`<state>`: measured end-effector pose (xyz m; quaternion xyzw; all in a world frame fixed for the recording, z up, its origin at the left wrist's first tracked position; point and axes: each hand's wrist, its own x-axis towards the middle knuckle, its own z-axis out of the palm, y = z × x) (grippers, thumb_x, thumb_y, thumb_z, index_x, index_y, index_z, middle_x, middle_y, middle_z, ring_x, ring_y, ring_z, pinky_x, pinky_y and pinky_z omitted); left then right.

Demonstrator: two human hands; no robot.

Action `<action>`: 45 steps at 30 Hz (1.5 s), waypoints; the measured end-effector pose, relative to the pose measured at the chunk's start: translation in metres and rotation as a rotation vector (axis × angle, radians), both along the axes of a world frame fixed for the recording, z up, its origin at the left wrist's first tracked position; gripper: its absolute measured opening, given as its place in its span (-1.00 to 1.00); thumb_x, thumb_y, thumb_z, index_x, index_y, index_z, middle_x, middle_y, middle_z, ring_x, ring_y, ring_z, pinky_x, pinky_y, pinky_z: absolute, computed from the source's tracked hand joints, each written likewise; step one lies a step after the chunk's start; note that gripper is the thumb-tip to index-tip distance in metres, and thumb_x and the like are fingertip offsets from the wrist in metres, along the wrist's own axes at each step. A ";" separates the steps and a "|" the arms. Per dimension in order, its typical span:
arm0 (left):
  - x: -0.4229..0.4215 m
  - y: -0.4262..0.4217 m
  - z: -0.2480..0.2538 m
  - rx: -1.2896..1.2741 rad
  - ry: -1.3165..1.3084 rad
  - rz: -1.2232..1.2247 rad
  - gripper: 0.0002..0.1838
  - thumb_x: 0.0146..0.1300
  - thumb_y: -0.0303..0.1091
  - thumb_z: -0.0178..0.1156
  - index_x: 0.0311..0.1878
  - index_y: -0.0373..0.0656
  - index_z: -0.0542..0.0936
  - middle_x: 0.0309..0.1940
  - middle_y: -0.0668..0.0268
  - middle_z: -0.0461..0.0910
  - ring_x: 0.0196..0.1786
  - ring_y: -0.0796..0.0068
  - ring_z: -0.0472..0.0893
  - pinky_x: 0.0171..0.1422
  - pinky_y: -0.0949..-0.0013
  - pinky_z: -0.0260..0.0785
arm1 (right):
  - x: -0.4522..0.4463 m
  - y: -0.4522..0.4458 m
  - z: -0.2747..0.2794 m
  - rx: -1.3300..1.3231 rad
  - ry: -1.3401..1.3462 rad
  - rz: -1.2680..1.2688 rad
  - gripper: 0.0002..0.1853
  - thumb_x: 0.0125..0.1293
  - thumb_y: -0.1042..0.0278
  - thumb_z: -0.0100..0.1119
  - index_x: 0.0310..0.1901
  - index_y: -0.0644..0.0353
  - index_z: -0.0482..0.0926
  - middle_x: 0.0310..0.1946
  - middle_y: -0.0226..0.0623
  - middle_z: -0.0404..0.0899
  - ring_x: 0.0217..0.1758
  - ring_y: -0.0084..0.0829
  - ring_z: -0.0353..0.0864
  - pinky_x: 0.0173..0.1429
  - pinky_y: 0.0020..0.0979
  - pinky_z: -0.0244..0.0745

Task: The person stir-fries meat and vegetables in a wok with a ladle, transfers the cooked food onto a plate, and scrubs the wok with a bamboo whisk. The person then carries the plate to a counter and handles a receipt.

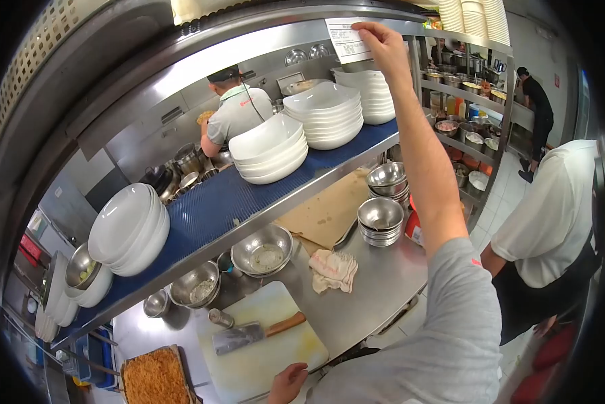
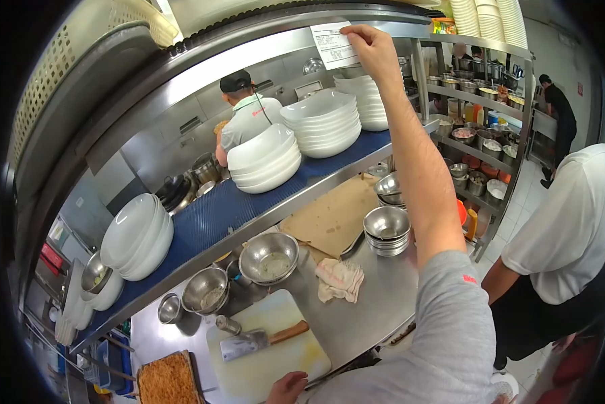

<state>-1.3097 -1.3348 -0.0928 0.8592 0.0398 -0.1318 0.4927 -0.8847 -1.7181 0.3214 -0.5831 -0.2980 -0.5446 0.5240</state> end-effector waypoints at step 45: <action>-0.049 -0.002 0.023 -0.076 -0.045 0.243 -0.70 0.30 -0.39 0.15 0.06 -0.28 0.53 -0.20 0.14 0.66 -0.14 0.33 0.66 -0.02 0.33 0.49 | 0.128 -0.114 0.089 -0.521 -0.822 -1.563 -0.65 0.45 0.21 -0.07 0.06 0.31 0.49 -0.12 -0.09 0.58 -0.08 -0.18 0.61 -0.07 -0.13 0.55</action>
